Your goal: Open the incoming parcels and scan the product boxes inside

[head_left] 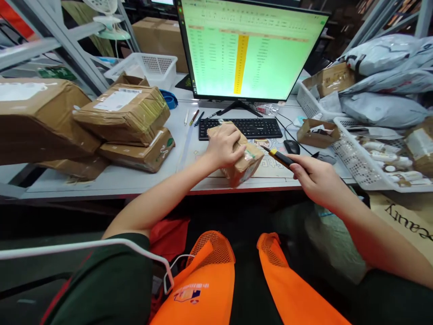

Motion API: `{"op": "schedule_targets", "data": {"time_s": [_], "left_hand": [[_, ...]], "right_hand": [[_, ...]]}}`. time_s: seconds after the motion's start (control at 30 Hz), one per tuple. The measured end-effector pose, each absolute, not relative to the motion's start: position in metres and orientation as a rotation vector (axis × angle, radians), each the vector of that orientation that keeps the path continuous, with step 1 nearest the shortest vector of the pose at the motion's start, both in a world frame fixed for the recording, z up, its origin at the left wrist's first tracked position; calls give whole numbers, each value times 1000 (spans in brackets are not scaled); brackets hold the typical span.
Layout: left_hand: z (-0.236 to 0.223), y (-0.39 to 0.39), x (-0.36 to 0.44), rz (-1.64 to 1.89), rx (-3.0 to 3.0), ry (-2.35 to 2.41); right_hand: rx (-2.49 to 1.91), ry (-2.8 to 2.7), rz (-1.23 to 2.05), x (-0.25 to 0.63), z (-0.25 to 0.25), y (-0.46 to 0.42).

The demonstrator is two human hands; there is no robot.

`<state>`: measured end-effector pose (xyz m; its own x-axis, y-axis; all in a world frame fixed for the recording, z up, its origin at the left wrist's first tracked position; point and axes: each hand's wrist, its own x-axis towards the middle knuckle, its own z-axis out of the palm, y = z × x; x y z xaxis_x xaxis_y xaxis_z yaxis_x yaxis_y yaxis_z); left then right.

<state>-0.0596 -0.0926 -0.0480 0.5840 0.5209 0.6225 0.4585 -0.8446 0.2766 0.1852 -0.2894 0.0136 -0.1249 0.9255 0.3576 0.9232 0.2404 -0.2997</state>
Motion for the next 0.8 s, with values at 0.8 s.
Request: {"op": "schedule_targets", "data": {"time_s": [0.8], "left_hand": [[-57, -107, -29, 1112, 2480, 1183]], "right_hand": [[-2031, -2373, 35, 158, 57, -218]]}}
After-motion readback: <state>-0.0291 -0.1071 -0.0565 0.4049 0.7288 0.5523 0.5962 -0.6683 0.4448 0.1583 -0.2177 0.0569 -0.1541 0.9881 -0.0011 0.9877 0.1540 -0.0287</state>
